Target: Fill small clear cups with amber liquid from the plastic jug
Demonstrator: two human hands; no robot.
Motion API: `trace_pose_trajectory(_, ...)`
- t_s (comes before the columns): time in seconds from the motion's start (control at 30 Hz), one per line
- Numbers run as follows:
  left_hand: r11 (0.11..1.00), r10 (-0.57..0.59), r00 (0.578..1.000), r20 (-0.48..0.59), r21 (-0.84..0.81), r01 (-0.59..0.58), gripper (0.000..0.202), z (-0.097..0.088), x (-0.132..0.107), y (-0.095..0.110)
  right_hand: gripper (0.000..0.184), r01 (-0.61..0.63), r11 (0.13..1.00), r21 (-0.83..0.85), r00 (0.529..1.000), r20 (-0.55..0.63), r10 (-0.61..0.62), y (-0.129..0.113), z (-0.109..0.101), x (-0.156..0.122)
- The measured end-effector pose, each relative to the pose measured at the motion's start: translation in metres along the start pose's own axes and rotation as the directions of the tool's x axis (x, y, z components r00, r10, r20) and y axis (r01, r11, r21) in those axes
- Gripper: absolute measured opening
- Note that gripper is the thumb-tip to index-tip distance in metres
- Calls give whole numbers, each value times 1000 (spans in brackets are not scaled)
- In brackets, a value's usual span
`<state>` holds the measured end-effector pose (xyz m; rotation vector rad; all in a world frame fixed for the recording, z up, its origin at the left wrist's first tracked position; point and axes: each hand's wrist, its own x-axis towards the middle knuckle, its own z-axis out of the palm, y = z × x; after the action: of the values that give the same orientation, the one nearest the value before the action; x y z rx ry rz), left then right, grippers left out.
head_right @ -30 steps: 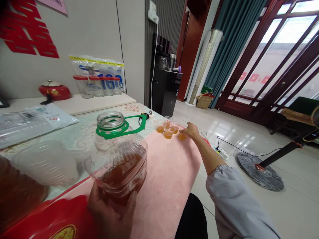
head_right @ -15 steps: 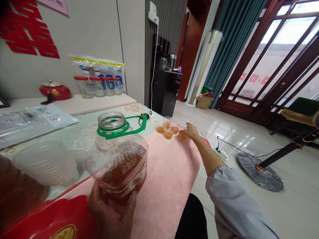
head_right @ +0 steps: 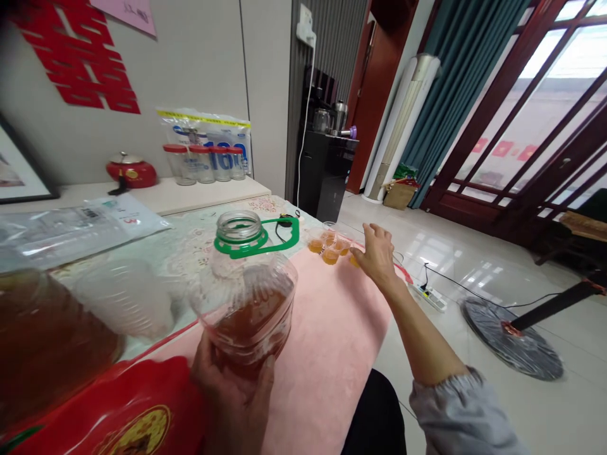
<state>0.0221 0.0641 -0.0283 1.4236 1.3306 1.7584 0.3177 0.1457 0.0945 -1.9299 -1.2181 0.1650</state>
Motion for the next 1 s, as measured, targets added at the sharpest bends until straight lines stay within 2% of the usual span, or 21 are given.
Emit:
trace_pose_trajectory(0.03, 1000, -14, 1000, 11, 11, 14, 102, -1, -1, 2, 75, 46, 994, 98, 998, 32, -49, -6, 5, -13)
trace_pose_trajectory(0.1, 998, -48, 998, 41, 33, 47, 97, -3, -1, 9, 66, 87, 941, 326, 976, 161, -146, -17, 21, -43)
trace_pose_trajectory(0.17, 996, -59, 996, 70, 76, 54, 91, -7, -2, 18, 67, 28, 838, 545, 911, 331, -245, -25, 42, -71)
trace_pose_trajectory(0.27, 966, -30, 996, 89, 258, 6, 82, -13, -2, 27, 87, -126, 664, 737, 799, 472, -372, -32, 73, -100)
trace_pose_trajectory(0.37, 856, 51, 991, 120, 505, -105, 82, -19, -4, 28, 103, -268, 535, 802, 719, 536, -443, -33, 96, -112)
trace_pose_trajectory(0.47, 771, 64, 989, 136, 622, -135, 88, -20, -8, 30, 112, -387, 461, 798, 638, 593, -491, -30, 110, -116)
trace_pose_trajectory(0.53, 771, 43, 995, 89, 630, -89, 92, -19, -13, 35, 109, -442, 438, 783, 598, 621, -506, -25, 115, -119)
trace_pose_trajectory(0.63, 797, -22, 1000, 7, 604, 13, 93, -20, -21, 52, 105, -488, 408, 771, 575, 636, -515, -17, 119, -123)
trace_pose_trajectory(0.73, 834, -27, 1000, -6, 551, 26, 87, -34, -17, 77, 105, -517, 389, 763, 557, 644, -525, -14, 122, -126)
trace_pose_trajectory(0.77, 854, 3, 1000, -1, 520, -2, 84, -42, -11, 85, 105, -523, 383, 761, 552, 646, -528, -13, 123, -126)
trace_pose_trajectory(0.83, 860, 140, 990, 35, 491, -139, 75, -65, 11, 98, 103, -529, 372, 762, 552, 643, -532, -14, 125, -126)
trace_pose_trajectory(0.87, 823, 245, 967, 68, 512, -245, 72, -77, 28, 103, 102, -530, 365, 765, 556, 639, -532, -15, 126, -126)
trace_pose_trajectory(0.9, 753, 332, 924, 189, 537, -381, 70, -90, 46, 106, 100, -528, 358, 770, 561, 633, -533, -15, 126, -125)
trace_pose_trajectory(0.93, 699, 388, 898, 210, 568, -435, 63, -102, 67, 108, 98, -526, 352, 774, 567, 628, -533, -16, 126, -125)
trace_pose_trajectory(1.0, 560, 443, 821, 361, 604, -567, 47, -121, 111, 109, 96, -521, 341, 783, 576, 617, -536, -19, 125, -125)
